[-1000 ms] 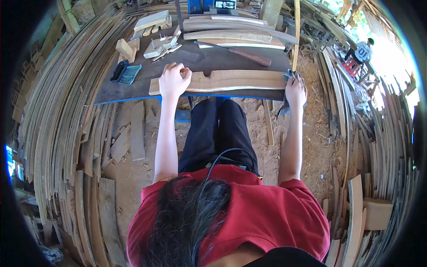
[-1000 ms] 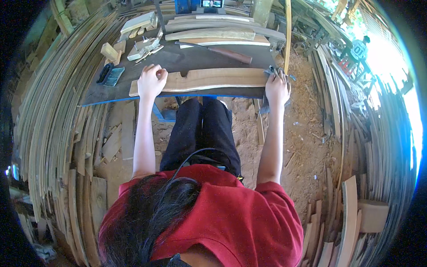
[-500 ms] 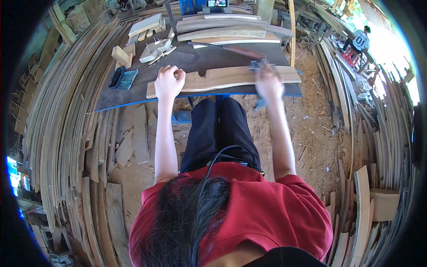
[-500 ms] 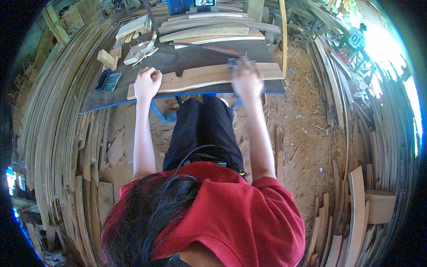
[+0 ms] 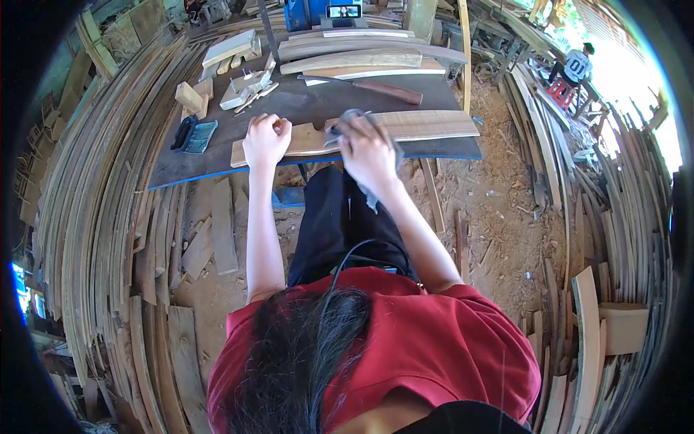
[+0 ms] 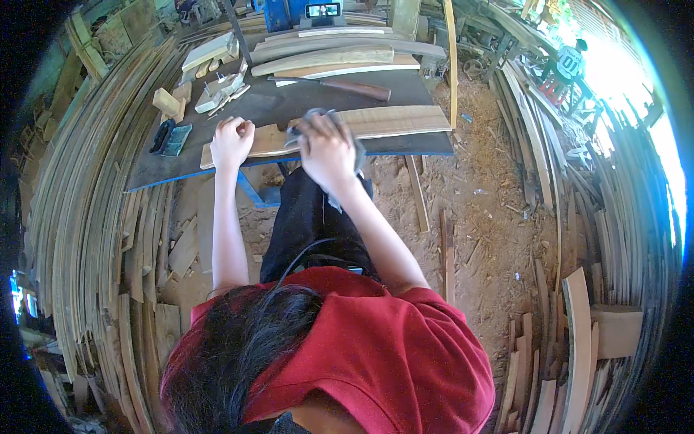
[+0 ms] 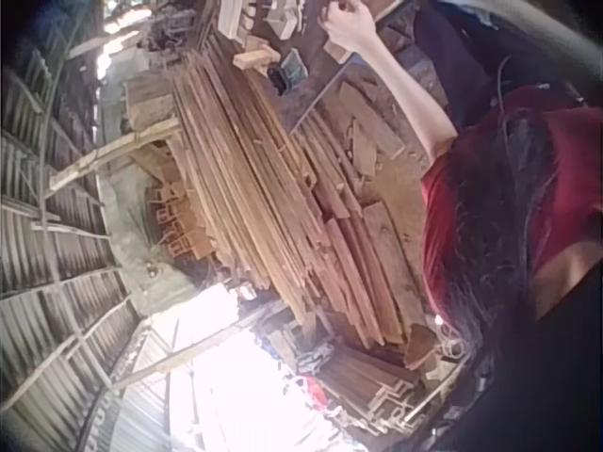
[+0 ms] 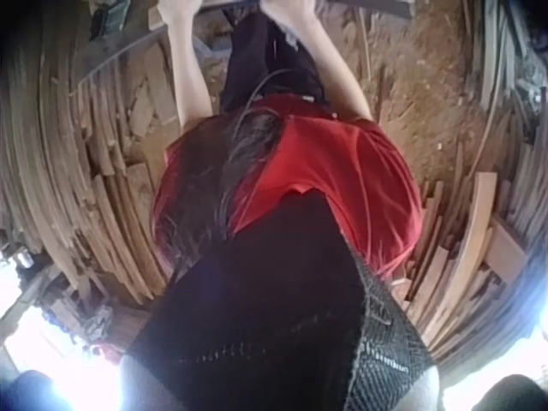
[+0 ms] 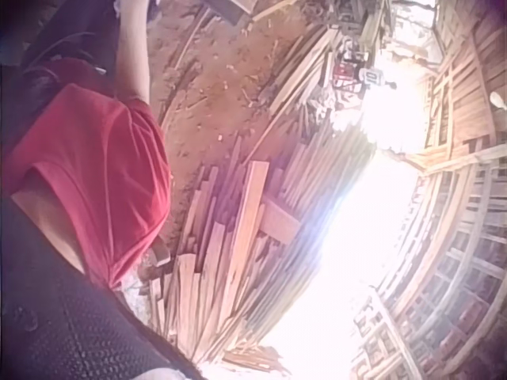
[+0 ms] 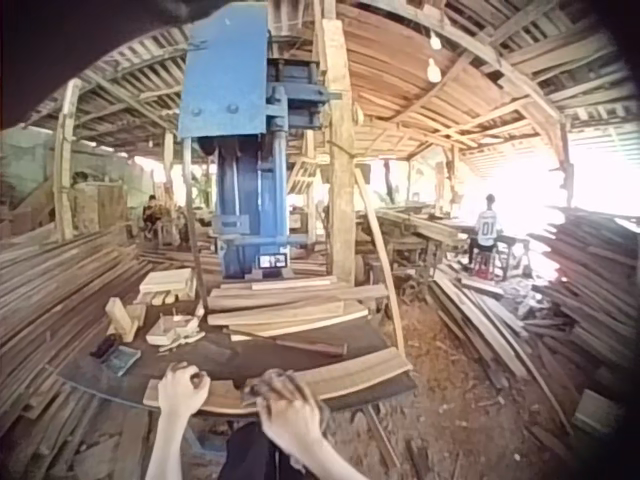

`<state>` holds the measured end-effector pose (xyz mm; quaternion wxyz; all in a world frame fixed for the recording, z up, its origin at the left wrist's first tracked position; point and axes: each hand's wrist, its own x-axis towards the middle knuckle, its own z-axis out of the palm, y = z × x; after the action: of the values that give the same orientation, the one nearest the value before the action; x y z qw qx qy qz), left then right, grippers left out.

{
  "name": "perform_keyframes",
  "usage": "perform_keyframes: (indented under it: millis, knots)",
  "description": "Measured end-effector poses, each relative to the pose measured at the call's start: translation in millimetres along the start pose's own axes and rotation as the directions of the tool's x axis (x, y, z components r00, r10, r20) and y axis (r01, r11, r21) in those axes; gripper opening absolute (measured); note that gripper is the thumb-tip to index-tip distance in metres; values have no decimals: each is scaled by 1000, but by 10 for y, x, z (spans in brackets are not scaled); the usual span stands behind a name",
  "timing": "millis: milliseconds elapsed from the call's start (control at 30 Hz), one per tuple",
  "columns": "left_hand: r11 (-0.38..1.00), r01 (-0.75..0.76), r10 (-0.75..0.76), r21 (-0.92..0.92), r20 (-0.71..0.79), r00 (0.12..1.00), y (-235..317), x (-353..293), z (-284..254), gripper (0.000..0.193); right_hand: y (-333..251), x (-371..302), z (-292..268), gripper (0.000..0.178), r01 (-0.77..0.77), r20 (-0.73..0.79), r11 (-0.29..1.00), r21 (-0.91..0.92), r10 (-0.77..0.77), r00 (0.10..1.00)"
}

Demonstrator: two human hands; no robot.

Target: The person smooths a long wooden plank with a sanding block, then uses a chisel and a wooden mallet to carve and shape the wood on a workbench. The person repeatedly strikes the chisel to remove material from the plank.

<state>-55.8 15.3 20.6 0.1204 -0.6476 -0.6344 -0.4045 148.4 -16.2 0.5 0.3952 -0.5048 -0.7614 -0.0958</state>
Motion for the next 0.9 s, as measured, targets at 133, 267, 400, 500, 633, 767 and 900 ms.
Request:
perform_keyframes:
  millis: [133,267,400,500,633,767,900]
  knots:
    - [999,41,-40,-36,23,999,-16,14,-11,22,327,-9,-342,32,-149,210,989,5,145,967]
    - [998,43,-41,-38,38,998,-4,3,-8,22,1372,-50,-733,40,-441,-32,869,-224,446,895]
    - [996,68,-64,-61,64,996,-1,23,-1,24,1473,3,-516,46,-399,-89,823,-404,399,913]
    - [995,97,-93,-39,99,991,-11,25,-23,23,851,99,-120,45,-216,94,925,-311,256,962]
    - [952,-68,75,-300,13,997,108,46,-15,16,-79,349,43,52,-234,393,972,27,204,896]
    - [849,-201,236,-488,10,972,606,-139,134,36,22,549,351,47,-359,383,566,742,83,920]
    - [978,-181,203,-99,307,930,1039,-412,388,57,390,471,-264,37,-412,173,666,621,396,902]
